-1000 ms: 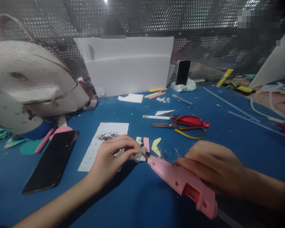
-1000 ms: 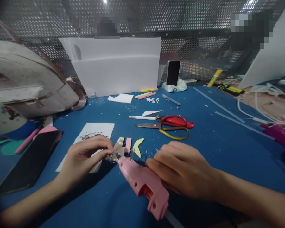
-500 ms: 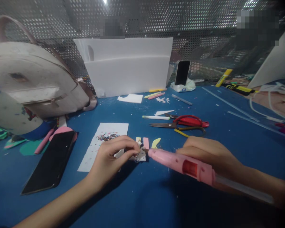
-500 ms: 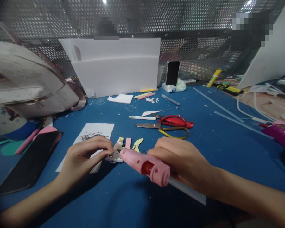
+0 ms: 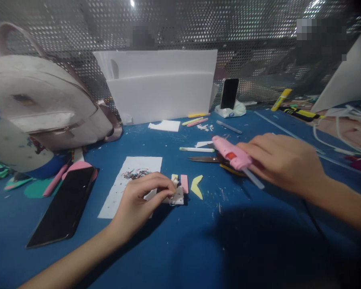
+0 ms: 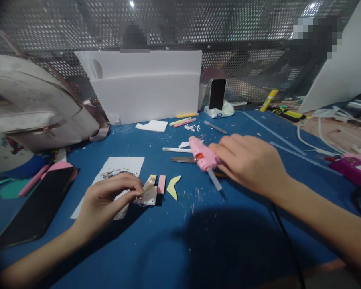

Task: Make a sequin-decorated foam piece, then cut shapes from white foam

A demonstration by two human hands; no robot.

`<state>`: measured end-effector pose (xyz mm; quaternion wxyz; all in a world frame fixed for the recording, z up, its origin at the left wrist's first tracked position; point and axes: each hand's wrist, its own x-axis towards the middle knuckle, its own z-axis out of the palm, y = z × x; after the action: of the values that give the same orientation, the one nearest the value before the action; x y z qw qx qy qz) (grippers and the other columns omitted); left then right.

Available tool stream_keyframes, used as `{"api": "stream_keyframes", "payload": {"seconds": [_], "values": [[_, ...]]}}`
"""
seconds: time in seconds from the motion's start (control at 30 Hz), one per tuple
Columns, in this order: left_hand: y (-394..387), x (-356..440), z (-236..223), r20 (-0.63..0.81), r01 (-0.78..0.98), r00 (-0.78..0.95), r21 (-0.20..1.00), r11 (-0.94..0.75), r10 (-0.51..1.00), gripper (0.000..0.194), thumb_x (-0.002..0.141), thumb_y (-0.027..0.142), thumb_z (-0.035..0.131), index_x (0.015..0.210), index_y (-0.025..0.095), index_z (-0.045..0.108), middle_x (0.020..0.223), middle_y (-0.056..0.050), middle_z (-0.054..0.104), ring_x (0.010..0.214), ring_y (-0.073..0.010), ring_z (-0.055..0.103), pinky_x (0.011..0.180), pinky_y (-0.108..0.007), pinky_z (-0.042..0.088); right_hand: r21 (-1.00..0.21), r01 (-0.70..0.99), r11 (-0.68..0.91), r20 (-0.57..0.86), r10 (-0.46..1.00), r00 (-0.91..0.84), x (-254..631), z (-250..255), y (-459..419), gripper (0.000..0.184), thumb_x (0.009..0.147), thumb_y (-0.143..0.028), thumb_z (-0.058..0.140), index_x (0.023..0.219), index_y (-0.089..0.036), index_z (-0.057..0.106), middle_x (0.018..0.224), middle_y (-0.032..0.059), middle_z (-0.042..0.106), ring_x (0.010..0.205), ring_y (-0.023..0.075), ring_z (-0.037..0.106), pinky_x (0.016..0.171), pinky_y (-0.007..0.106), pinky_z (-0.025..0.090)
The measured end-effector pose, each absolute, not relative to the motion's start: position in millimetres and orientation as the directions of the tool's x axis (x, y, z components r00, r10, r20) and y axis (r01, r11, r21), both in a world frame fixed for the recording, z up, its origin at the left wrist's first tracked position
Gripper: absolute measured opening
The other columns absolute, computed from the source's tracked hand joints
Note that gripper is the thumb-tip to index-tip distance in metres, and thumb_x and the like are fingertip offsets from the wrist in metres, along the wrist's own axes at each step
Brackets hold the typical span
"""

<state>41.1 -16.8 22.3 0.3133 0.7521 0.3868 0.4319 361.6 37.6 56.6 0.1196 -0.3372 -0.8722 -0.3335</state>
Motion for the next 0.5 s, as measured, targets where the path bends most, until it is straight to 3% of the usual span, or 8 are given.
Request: {"api": "stream_keyframes", "payload": {"seconds": [0.07, 0.1, 0.17, 0.23, 0.37, 0.5], "values": [[-16.5, 41.4, 21.3, 0.407, 0.314, 0.319, 0.807, -0.501, 0.856, 0.017, 0.085, 0.005, 0.060, 0.076, 0.018, 0.067, 0.079, -0.002, 0.067, 0.075, -0.0141, 0.061, 0.070, -0.026, 0.046, 0.434, 0.756, 0.490, 0.497, 0.570, -0.654, 372.6, 57.6, 54.5, 0.039, 0.097, -0.039, 0.035, 0.106, -0.015, 0.064, 0.087, 0.0081, 0.061, 0.076, 0.0183, 0.052, 0.060, 0.029, 0.031], [-16.6, 41.5, 20.9, 0.407, 0.315, 0.314, 0.808, -0.498, 0.858, 0.017, 0.085, 0.005, 0.060, 0.076, 0.018, 0.067, 0.079, -0.002, 0.067, 0.076, -0.0141, 0.061, 0.070, -0.025, 0.046, 0.336, 0.818, 0.466, 0.540, 0.617, -0.573, 378.5, 56.6, 64.1, 0.037, 0.097, -0.039, 0.037, 0.105, -0.017, 0.065, 0.088, 0.0073, 0.061, 0.076, 0.0184, 0.053, 0.059, 0.028, 0.031], [-17.2, 41.4, 20.1, 0.405, 0.316, 0.307, 0.810, -0.494, 0.861, 0.017, 0.085, 0.005, 0.060, 0.076, 0.018, 0.067, 0.078, -0.002, 0.067, 0.076, -0.0139, 0.061, 0.070, -0.025, 0.046, 0.064, 0.906, 0.419, 0.516, 0.763, -0.390, 391.5, 52.6, 85.3, 0.033, 0.091, -0.043, 0.046, 0.100, -0.018, 0.065, 0.085, 0.0062, 0.060, 0.074, 0.0184, 0.054, 0.057, 0.026, 0.031], [-18.1, 41.0, 19.4, 0.399, 0.318, 0.302, 0.814, -0.486, 0.866, 0.017, 0.085, 0.006, 0.060, 0.075, 0.018, 0.067, 0.078, -0.001, 0.067, 0.075, -0.0135, 0.060, 0.070, -0.025, 0.046, -0.287, 0.902, 0.323, 0.458, 0.873, -0.167, 405.6, 46.7, 106.8, 0.028, 0.081, -0.040, 0.062, 0.090, -0.014, 0.066, 0.081, 0.0074, 0.061, 0.072, 0.0184, 0.053, 0.061, 0.027, 0.034], [-19.2, 40.7, 17.3, 0.398, 0.326, 0.295, 0.813, -0.483, 0.869, 0.017, 0.085, 0.006, 0.060, 0.075, 0.018, 0.067, 0.078, -0.001, 0.067, 0.075, -0.0132, 0.060, 0.070, -0.025, 0.045, -0.474, 0.855, 0.212, 0.259, 0.961, -0.095, 428.3, 32.0, 138.1, 0.031, 0.083, -0.040, 0.062, 0.081, -0.009, 0.065, 0.061, 0.0049, 0.058, 0.054, 0.0136, 0.052, 0.053, 0.026, 0.037], [-18.9, 41.3, 15.0, 0.408, 0.330, 0.285, 0.808, -0.488, 0.868, 0.017, 0.086, 0.008, 0.059, 0.076, 0.019, 0.067, 0.078, 0.000, 0.067, 0.076, -0.0130, 0.060, 0.070, -0.025, 0.045, -0.562, 0.808, 0.177, 0.164, 0.981, -0.102, 429.2, 12.8, 143.1, 0.034, 0.085, -0.039, 0.058, 0.089, -0.007, 0.068, 0.062, 0.0034, 0.058, 0.055, 0.0102, 0.051, 0.052, 0.022, 0.039]]}}
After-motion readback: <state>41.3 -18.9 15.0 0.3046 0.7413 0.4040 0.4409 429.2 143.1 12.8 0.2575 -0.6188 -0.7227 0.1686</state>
